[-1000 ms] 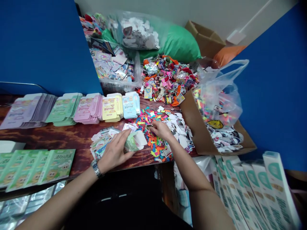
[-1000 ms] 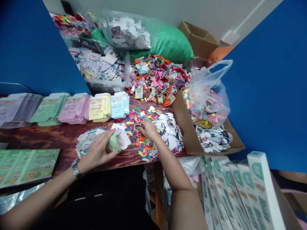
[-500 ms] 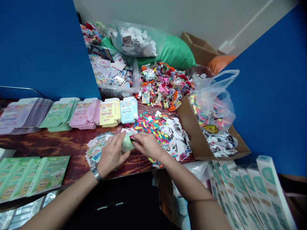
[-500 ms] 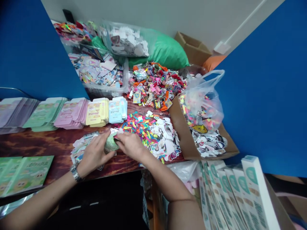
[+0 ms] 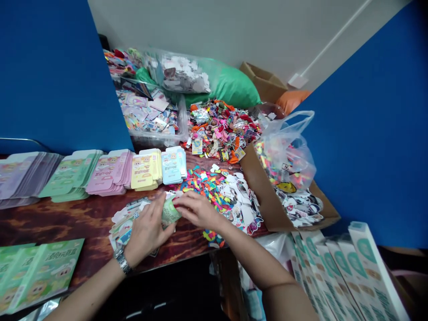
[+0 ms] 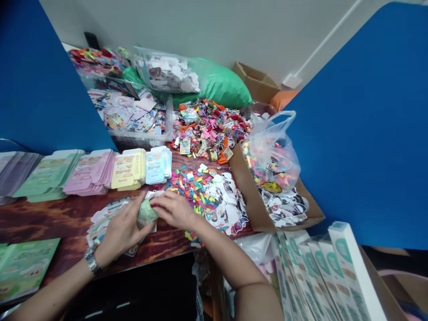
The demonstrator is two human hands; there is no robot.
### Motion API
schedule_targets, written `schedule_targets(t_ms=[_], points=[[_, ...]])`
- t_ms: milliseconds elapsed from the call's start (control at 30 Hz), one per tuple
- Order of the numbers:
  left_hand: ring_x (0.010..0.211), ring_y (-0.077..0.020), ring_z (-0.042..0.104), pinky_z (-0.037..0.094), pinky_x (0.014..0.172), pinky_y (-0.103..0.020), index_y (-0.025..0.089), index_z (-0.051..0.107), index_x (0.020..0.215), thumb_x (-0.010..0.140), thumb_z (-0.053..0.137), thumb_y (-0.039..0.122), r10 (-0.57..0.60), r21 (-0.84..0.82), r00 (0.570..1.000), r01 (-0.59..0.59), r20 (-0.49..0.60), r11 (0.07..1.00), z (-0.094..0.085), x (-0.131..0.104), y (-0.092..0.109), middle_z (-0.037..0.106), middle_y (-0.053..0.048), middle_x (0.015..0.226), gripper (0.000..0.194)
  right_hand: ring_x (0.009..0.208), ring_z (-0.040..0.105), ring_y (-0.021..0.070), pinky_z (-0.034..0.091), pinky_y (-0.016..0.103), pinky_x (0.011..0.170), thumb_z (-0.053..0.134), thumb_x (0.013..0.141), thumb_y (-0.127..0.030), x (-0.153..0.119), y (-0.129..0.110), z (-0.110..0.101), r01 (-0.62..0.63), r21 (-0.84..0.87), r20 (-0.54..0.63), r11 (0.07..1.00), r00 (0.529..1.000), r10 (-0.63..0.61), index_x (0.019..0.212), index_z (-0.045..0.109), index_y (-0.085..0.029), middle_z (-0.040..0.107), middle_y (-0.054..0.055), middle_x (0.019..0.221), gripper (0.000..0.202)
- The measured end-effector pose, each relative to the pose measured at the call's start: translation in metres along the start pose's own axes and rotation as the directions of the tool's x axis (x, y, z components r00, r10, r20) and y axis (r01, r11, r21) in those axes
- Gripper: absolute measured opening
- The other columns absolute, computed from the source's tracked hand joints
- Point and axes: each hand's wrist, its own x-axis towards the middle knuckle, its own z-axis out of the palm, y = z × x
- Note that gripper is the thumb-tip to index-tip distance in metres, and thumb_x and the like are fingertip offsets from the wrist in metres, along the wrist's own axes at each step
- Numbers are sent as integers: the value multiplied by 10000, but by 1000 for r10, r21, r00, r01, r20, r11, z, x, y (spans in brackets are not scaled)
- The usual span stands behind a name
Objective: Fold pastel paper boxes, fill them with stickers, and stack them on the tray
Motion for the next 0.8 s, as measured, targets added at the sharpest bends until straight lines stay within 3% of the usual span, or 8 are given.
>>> schedule_targets(t_ms=[100,167,267,400,500,633,733,800], points=[[1235,-342,561,503,997,-487,191,216,1520,857,602,429,-27,-28,1000,27,-6,999,0,0,0,528,-177,1393,804,764,651,128,522,231,728,461,995,-362,21,39,-31,-207,-54,-31,977,978,206,1228,593,-196,694,15,887,315],[1238,-336,568,507,1002,-482,198,226,1517,855,603,443,-40,-50,999,40,2,998,-1,0,0,534,-172,1393,800,856,658,131,516,236,792,413,1010,-319,44,73,-57,-429,-265,-187,863,901,391,1252,571,-197,697,30,1005,314],[1242,-314,575,520,998,-447,198,210,1522,854,605,433,-22,-62,1000,22,0,998,-2,-1,1,514,-170,1423,811,1074,616,208,468,325,953,471,948,-185,79,124,-86,-533,-359,-283,766,844,455,1280,564,-148,629,127,1224,346],[1200,-297,609,552,946,-404,188,246,1507,853,605,450,0,-60,1000,-2,-26,998,-5,-2,4,543,-173,1393,790,1089,601,254,470,353,904,616,835,-145,105,166,-99,-615,-421,-325,667,789,522,1301,556,-201,478,149,1406,473],[1182,-294,621,559,932,-398,178,267,1497,859,595,453,4,-57,999,-6,-34,998,-8,-1,4,565,-173,1368,768,1049,601,235,464,319,852,649,829,-210,105,177,-101,-639,-417,-335,646,769,544,1171,621,-217,513,117,1355,344],[1188,-297,616,550,949,-410,183,279,1493,854,605,443,12,-53,1000,-13,-28,999,-6,0,2,558,-168,1379,763,967,598,203,438,277,802,568,888,-268,98,177,-113,-625,-343,-359,702,777,517,1040,629,-193,631,99,1130,180],[1204,-300,602,540,962,-419,179,273,1494,859,604,446,-9,-75,1000,8,-21,997,-2,2,0,547,-172,1388,764,799,606,166,446,253,729,510,920,-343,93,162,-117,-575,-224,-346,787,802,487,986,597,-164,660,53,876,210],[1221,-304,587,524,985,-434,182,283,1488,864,603,444,-39,-88,999,36,-33,995,-1,5,-1,543,-169,1389,749,726,601,142,462,238,675,458,940,-389,87,142,-109,-532,-140,-327,835,821,468,979,568,-163,644,31,813,254]])
